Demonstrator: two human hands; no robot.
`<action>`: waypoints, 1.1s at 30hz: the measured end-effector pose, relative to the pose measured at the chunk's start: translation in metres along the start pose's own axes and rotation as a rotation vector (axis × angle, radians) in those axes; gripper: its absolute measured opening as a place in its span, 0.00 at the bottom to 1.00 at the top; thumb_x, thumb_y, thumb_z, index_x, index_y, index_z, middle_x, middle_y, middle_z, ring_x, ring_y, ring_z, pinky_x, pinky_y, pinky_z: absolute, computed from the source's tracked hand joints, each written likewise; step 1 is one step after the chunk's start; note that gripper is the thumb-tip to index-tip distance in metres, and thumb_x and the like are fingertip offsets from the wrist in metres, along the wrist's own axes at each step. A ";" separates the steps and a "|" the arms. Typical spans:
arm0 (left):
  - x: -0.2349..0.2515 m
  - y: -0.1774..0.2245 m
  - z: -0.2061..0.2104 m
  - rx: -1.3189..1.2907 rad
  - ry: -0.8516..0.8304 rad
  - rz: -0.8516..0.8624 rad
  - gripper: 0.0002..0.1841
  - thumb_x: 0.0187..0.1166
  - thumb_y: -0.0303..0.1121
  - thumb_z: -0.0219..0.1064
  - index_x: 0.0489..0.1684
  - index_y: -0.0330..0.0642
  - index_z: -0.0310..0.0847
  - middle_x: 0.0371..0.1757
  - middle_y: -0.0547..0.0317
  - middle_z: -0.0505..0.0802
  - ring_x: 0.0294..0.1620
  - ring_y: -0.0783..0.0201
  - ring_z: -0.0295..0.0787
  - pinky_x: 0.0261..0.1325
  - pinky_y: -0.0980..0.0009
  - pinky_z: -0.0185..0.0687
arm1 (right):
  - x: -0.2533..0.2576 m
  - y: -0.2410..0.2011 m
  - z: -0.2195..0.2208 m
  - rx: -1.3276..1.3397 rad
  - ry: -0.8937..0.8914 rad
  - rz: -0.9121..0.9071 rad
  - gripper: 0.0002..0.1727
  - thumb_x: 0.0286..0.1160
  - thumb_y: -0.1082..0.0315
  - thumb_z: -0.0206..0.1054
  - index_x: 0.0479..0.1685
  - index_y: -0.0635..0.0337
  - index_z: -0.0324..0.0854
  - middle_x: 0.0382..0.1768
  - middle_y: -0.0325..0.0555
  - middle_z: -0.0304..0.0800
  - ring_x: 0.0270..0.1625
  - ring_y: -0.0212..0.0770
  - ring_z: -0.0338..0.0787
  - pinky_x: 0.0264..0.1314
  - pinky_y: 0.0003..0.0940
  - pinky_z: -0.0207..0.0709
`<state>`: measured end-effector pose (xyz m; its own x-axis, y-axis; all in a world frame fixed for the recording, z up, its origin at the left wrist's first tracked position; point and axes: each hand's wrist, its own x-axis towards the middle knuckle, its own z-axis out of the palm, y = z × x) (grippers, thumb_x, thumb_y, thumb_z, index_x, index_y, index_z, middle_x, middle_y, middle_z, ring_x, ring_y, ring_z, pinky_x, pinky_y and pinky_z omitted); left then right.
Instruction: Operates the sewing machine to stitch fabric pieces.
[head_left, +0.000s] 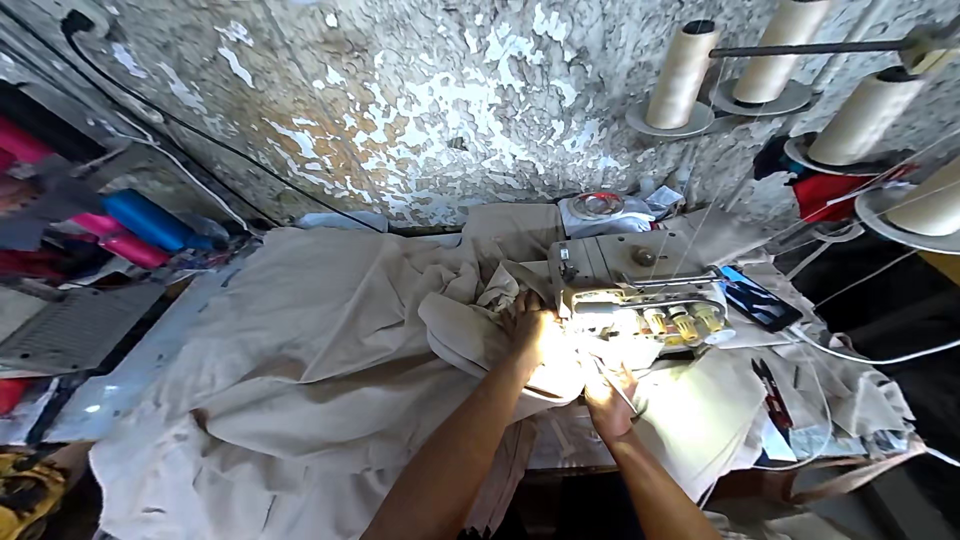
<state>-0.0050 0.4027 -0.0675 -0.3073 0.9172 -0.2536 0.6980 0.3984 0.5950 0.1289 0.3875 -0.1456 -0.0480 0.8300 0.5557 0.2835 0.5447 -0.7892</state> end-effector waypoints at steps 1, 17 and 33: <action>-0.001 0.001 -0.001 0.006 -0.013 -0.002 0.20 0.85 0.30 0.64 0.75 0.42 0.79 0.95 0.51 0.58 0.97 0.43 0.34 0.87 0.29 0.18 | 0.000 0.001 0.000 0.008 0.001 0.000 0.12 0.62 0.76 0.67 0.40 0.75 0.91 0.41 0.58 0.96 0.47 0.39 0.95 0.59 0.25 0.83; -0.001 0.002 0.000 0.075 -0.034 0.011 0.22 0.84 0.32 0.66 0.77 0.44 0.78 0.95 0.49 0.57 0.97 0.41 0.32 0.86 0.26 0.20 | -0.001 0.007 -0.001 0.229 -0.022 0.051 0.09 0.63 0.78 0.68 0.36 0.75 0.92 0.39 0.54 0.97 0.48 0.26 0.94 0.60 0.17 0.82; 0.002 0.007 -0.001 0.148 -0.041 -0.030 0.20 0.84 0.34 0.66 0.73 0.45 0.81 0.94 0.52 0.59 0.97 0.43 0.33 0.87 0.29 0.24 | -0.001 0.010 0.001 0.262 0.026 -0.015 0.08 0.61 0.78 0.70 0.34 0.75 0.92 0.39 0.53 0.97 0.49 0.26 0.94 0.61 0.16 0.81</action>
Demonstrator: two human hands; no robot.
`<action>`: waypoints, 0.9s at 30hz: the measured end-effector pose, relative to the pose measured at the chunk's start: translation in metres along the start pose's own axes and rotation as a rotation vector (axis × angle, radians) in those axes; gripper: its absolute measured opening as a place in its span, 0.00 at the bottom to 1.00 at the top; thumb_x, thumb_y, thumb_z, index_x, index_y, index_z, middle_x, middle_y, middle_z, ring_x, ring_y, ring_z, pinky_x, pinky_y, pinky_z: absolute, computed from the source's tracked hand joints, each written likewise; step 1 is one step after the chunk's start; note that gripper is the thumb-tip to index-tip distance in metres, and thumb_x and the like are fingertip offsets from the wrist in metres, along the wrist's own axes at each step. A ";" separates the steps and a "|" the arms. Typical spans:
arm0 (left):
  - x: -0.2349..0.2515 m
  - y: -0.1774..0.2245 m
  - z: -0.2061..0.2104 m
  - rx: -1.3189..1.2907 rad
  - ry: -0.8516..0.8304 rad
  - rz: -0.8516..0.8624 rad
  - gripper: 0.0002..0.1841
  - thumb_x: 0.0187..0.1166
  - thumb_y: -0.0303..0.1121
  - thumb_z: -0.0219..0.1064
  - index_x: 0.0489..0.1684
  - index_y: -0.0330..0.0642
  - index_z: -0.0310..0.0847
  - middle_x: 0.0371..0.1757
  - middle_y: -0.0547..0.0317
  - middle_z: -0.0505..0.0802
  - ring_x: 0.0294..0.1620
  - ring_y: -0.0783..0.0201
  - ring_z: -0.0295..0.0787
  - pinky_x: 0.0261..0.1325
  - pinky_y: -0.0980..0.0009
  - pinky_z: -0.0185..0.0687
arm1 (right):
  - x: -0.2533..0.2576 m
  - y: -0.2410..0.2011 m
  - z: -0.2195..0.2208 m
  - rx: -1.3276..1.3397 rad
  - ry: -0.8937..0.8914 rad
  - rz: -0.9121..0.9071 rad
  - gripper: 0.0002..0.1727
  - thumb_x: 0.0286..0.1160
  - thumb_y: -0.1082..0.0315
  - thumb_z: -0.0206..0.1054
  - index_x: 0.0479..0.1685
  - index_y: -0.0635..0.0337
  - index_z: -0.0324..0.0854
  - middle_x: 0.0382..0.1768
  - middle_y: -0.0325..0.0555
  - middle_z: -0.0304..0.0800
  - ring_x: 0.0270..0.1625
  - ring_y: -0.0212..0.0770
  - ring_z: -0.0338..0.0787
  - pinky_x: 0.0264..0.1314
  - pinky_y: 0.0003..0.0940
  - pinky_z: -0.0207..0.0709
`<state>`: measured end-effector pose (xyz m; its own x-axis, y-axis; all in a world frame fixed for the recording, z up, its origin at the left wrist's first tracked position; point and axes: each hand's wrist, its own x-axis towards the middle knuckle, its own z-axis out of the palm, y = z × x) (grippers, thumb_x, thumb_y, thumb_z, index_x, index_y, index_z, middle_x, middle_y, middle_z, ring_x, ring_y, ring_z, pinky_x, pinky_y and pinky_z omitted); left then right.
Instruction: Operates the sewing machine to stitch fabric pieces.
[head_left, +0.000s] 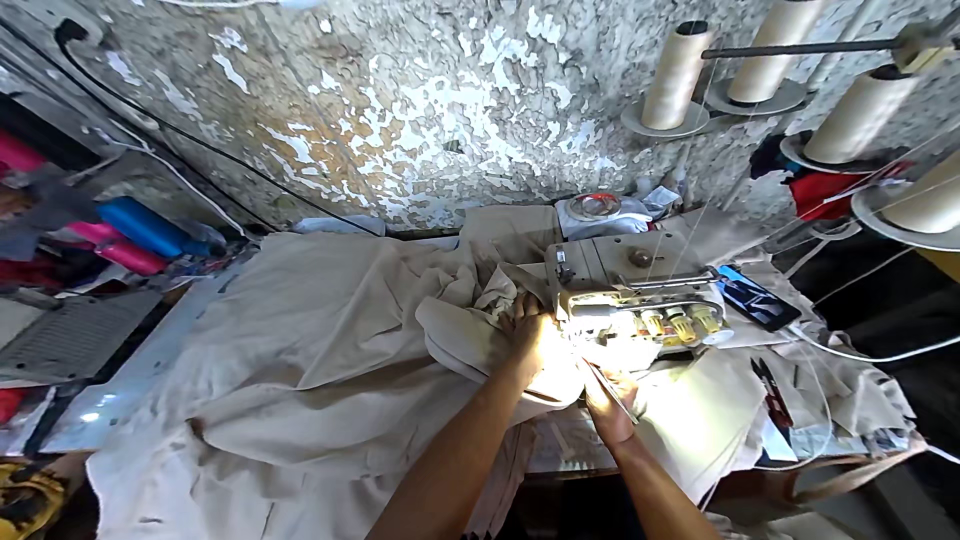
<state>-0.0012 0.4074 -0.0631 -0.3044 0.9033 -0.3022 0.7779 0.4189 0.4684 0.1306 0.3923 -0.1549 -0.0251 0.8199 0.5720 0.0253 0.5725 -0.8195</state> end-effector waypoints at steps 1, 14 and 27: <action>0.000 0.000 0.000 0.001 -0.006 -0.003 0.20 0.84 0.35 0.66 0.73 0.45 0.81 0.94 0.51 0.59 0.97 0.43 0.33 0.87 0.29 0.24 | 0.000 0.001 0.000 0.003 0.004 -0.007 0.08 0.61 0.78 0.70 0.34 0.75 0.92 0.39 0.53 0.97 0.49 0.26 0.94 0.61 0.16 0.81; -0.002 -0.003 -0.001 -0.001 -0.004 0.028 0.21 0.84 0.32 0.66 0.75 0.43 0.79 0.94 0.49 0.60 0.96 0.41 0.35 0.86 0.28 0.25 | 0.002 -0.003 -0.002 -0.095 -0.067 0.066 0.10 0.62 0.77 0.68 0.37 0.74 0.92 0.40 0.56 0.97 0.47 0.35 0.95 0.61 0.24 0.83; -0.001 -0.002 -0.001 0.014 -0.020 0.010 0.23 0.84 0.32 0.66 0.78 0.44 0.76 0.95 0.51 0.56 0.97 0.42 0.32 0.87 0.29 0.23 | 0.000 -0.005 -0.003 0.060 -0.013 0.042 0.07 0.59 0.81 0.70 0.34 0.77 0.91 0.38 0.51 0.97 0.48 0.23 0.93 0.61 0.15 0.81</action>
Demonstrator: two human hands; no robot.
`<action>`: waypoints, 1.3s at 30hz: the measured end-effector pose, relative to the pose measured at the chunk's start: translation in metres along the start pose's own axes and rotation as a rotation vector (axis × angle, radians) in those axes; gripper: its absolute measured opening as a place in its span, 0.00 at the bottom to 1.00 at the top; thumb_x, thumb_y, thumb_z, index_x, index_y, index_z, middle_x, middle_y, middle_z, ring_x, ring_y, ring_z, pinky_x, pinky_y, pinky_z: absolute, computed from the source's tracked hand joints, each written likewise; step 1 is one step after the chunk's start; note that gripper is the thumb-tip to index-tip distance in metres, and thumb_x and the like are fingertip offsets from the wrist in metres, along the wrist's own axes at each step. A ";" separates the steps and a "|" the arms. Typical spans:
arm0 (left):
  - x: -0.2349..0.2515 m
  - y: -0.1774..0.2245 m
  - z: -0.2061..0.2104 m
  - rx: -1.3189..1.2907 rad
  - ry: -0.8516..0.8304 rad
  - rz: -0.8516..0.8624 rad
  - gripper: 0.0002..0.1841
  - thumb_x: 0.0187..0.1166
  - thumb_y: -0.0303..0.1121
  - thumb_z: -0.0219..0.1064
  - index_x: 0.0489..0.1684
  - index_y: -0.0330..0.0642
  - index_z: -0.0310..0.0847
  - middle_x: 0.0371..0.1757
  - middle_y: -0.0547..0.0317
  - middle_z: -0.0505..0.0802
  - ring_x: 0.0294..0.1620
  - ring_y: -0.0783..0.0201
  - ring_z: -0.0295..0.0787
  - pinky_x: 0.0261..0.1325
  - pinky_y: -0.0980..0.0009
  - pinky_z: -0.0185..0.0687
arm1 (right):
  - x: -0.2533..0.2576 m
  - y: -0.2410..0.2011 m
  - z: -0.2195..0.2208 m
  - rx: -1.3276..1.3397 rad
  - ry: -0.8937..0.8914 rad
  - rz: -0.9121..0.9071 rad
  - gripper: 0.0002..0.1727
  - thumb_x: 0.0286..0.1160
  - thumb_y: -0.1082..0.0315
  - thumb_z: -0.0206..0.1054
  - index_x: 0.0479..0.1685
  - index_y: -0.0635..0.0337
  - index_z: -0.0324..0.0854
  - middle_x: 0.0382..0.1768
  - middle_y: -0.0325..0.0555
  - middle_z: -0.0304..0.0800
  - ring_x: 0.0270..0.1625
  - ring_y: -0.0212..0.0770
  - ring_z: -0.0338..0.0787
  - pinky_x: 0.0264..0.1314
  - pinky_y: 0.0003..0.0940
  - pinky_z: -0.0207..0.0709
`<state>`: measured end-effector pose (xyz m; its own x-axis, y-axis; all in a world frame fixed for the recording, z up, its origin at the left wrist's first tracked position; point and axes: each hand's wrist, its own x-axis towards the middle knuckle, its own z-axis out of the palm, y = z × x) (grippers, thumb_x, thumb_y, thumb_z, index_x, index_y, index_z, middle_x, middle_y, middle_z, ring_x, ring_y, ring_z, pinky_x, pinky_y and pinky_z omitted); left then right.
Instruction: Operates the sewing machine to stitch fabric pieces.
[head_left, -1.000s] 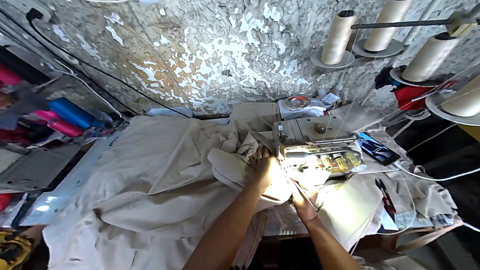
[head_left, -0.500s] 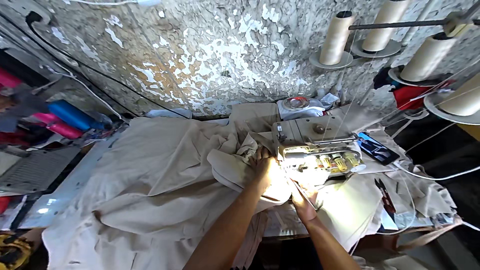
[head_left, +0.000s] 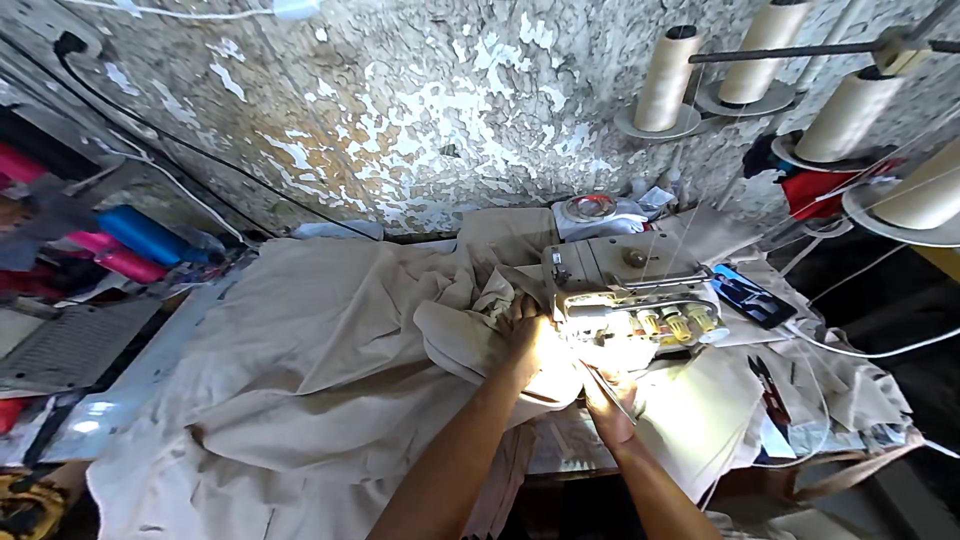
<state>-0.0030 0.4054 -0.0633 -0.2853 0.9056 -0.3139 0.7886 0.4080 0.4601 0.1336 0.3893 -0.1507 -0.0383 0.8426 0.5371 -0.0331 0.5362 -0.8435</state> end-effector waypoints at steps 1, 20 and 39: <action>0.001 -0.001 0.001 0.003 -0.001 0.005 0.23 0.84 0.33 0.66 0.79 0.44 0.76 0.95 0.51 0.56 0.97 0.42 0.32 0.87 0.29 0.23 | 0.000 0.000 0.000 0.000 0.000 -0.007 0.07 0.59 0.80 0.70 0.34 0.77 0.91 0.38 0.52 0.96 0.48 0.22 0.93 0.60 0.14 0.80; 0.001 0.000 0.001 -0.007 0.013 0.004 0.20 0.85 0.34 0.65 0.74 0.44 0.80 0.94 0.50 0.60 0.97 0.43 0.34 0.88 0.29 0.24 | 0.002 0.002 -0.001 -0.096 -0.076 0.035 0.09 0.63 0.78 0.69 0.38 0.73 0.93 0.41 0.54 0.97 0.49 0.31 0.95 0.62 0.21 0.83; 0.001 0.001 0.000 -0.002 0.035 -0.005 0.20 0.86 0.33 0.64 0.75 0.42 0.78 0.94 0.50 0.60 0.97 0.43 0.36 0.87 0.30 0.27 | 0.005 0.007 -0.008 -0.221 -0.064 -0.019 0.09 0.62 0.71 0.72 0.35 0.65 0.96 0.41 0.52 0.98 0.48 0.39 0.96 0.60 0.31 0.85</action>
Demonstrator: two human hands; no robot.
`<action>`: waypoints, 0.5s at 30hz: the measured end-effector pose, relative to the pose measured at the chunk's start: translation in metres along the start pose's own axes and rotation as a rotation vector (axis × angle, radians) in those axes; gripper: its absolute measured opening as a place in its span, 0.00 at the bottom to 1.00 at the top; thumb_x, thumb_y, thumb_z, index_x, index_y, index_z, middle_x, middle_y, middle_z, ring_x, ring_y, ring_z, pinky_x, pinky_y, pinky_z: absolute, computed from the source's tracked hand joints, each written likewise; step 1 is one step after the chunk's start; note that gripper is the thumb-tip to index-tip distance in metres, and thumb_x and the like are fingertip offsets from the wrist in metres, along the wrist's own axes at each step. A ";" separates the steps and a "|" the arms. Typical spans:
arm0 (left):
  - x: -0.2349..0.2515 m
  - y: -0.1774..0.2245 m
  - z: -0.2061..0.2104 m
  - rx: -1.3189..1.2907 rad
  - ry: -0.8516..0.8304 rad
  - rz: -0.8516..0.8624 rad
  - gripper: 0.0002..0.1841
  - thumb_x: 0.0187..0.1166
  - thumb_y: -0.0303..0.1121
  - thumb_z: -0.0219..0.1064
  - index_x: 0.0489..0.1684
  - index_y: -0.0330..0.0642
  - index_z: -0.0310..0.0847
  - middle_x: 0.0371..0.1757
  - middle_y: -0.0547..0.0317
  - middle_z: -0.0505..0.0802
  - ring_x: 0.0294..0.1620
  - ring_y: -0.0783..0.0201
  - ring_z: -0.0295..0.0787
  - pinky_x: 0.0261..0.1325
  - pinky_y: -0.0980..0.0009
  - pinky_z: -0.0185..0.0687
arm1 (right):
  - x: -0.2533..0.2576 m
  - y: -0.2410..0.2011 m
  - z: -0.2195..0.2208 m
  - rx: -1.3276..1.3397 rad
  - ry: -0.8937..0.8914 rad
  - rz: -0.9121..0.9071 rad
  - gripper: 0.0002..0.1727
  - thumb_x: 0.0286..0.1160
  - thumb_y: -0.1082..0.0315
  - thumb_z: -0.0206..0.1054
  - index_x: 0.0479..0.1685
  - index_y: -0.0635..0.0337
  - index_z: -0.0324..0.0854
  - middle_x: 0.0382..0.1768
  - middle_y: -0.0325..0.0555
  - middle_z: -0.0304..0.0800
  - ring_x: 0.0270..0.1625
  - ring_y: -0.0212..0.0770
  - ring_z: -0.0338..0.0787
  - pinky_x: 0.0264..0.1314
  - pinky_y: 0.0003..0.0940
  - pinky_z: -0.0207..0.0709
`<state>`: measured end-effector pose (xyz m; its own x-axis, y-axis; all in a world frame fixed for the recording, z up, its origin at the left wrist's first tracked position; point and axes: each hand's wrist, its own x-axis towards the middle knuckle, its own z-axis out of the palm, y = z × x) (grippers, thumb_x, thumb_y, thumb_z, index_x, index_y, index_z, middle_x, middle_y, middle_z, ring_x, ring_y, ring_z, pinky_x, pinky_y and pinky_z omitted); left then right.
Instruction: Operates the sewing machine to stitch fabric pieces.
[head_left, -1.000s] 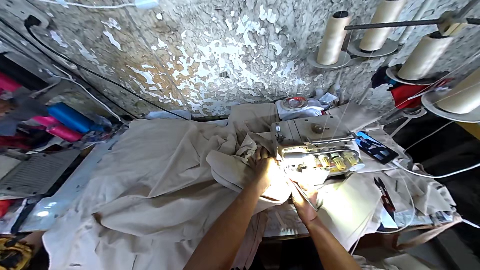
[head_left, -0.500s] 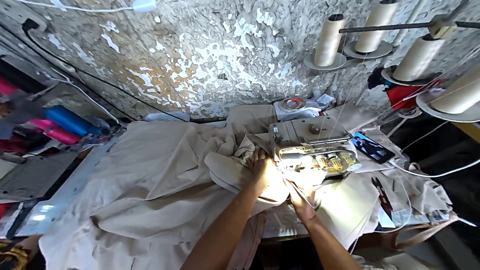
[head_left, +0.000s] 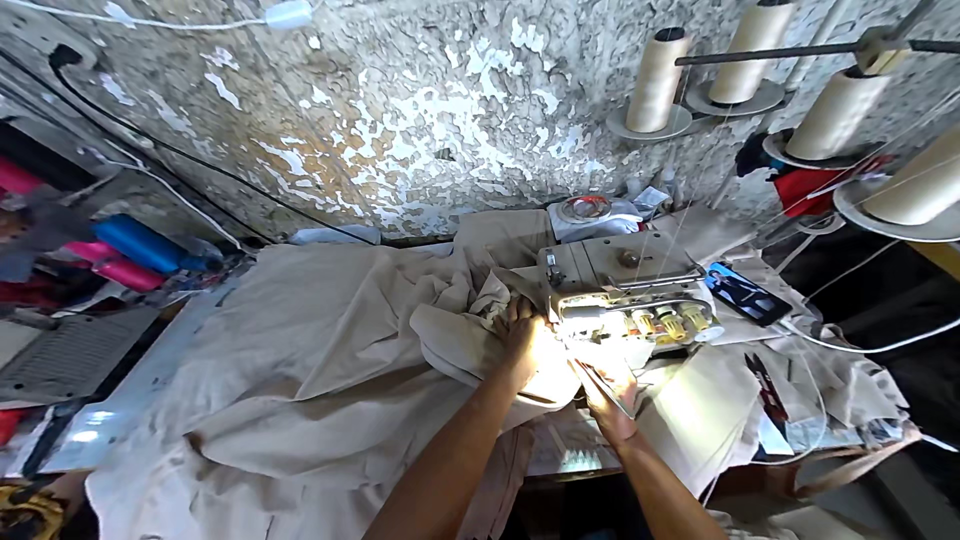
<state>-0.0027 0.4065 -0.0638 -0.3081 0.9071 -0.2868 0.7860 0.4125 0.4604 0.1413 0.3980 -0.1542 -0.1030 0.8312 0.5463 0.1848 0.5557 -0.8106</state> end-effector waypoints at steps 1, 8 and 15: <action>0.000 0.000 0.000 -0.005 -0.003 -0.003 0.20 0.86 0.33 0.64 0.75 0.42 0.78 0.94 0.50 0.60 0.97 0.43 0.35 0.87 0.30 0.26 | 0.000 0.001 0.000 -0.007 0.003 -0.013 0.09 0.61 0.71 0.72 0.34 0.65 0.96 0.41 0.52 0.98 0.48 0.39 0.96 0.60 0.31 0.84; -0.001 0.002 -0.001 -0.017 -0.008 -0.011 0.20 0.86 0.32 0.64 0.75 0.41 0.79 0.94 0.49 0.60 0.97 0.43 0.35 0.88 0.30 0.24 | 0.002 -0.002 -0.004 -0.108 -0.020 -0.070 0.09 0.62 0.71 0.72 0.35 0.64 0.97 0.41 0.53 0.98 0.48 0.46 0.97 0.57 0.39 0.86; -0.001 0.002 -0.002 -0.002 -0.012 -0.015 0.21 0.86 0.32 0.63 0.78 0.42 0.76 0.94 0.48 0.60 0.97 0.43 0.35 0.87 0.30 0.26 | 0.003 0.000 -0.002 -0.179 -0.026 -0.117 0.09 0.63 0.71 0.70 0.33 0.64 0.96 0.39 0.54 0.98 0.46 0.48 0.97 0.55 0.41 0.87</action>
<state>-0.0022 0.4068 -0.0610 -0.3131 0.9000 -0.3033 0.7807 0.4258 0.4574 0.1430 0.4008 -0.1523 -0.1588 0.7629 0.6268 0.3405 0.6382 -0.6905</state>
